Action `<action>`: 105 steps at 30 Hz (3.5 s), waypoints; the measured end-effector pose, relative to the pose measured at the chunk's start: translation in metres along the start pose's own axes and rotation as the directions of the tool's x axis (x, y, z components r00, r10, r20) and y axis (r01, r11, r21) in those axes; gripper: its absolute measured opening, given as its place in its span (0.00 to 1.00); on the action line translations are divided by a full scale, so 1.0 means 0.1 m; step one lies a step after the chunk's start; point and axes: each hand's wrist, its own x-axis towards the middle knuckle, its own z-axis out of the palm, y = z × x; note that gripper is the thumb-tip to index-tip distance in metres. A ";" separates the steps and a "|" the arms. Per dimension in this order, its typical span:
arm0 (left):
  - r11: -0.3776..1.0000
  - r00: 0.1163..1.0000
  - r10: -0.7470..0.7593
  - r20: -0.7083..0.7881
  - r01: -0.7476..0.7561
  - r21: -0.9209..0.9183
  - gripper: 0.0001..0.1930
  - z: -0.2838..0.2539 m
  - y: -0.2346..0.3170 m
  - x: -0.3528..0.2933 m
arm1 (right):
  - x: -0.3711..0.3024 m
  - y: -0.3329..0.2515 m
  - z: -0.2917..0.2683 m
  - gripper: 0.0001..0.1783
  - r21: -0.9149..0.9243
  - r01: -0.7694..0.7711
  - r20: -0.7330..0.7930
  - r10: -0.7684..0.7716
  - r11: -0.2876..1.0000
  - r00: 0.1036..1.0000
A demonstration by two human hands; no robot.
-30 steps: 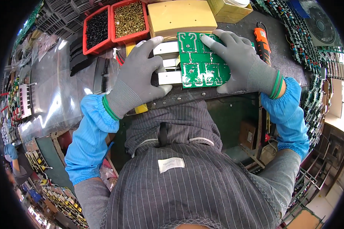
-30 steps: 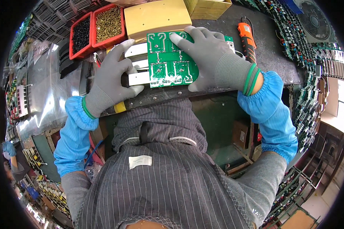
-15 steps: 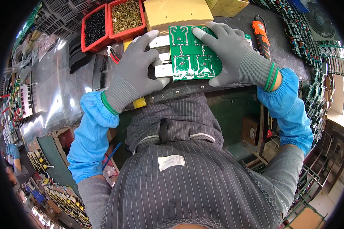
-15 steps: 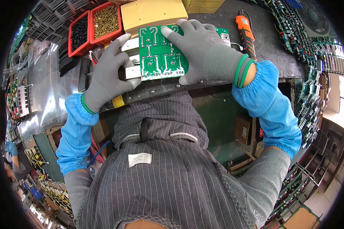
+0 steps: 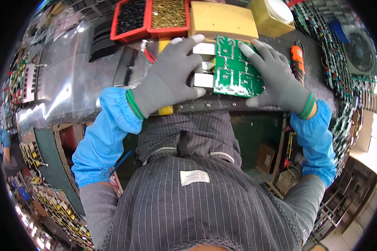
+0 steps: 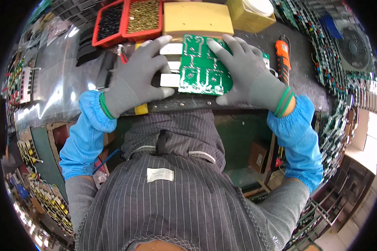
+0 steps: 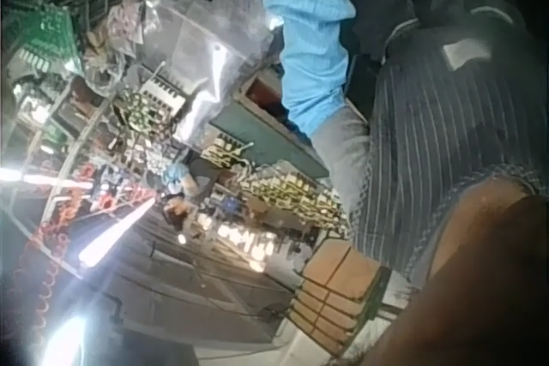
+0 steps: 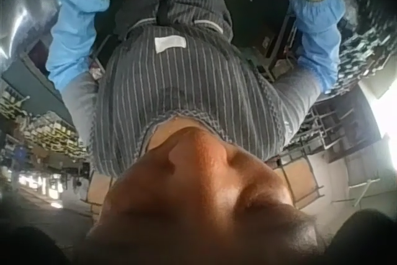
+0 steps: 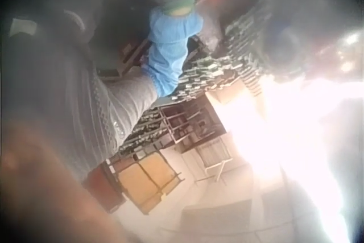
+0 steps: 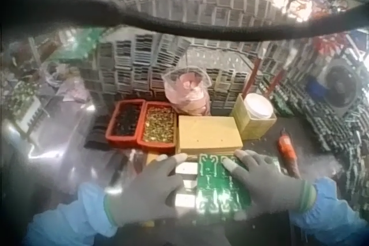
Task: Assemble a heat sink unit and attach it to a printed circuit board using an electric screwdriver and thermal pads.
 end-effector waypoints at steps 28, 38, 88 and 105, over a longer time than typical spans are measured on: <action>0.906 0.967 -0.174 0.187 0.083 0.415 0.13 -0.37 -1.20 0.98 | -1.61 1.01 0.49 0.24 0.464 -0.533 -0.336 0.697 0.707 0.633; 0.250 0.830 -0.512 0.224 0.393 -0.885 0.14 -0.47 -1.29 0.80 | -1.30 1.14 0.85 0.45 0.157 -0.800 -0.102 0.815 0.579 0.570; 0.945 0.928 0.311 -0.206 -0.324 -0.033 0.13 0.25 0.54 0.57 | -0.97 -0.30 -0.42 0.51 0.572 0.800 -0.719 0.359 -0.180 0.595; -0.160 0.919 -0.239 0.314 0.282 -0.946 0.24 0.15 0.72 0.15 | -0.64 -0.56 -0.68 0.18 0.443 0.880 -0.765 0.585 0.173 0.270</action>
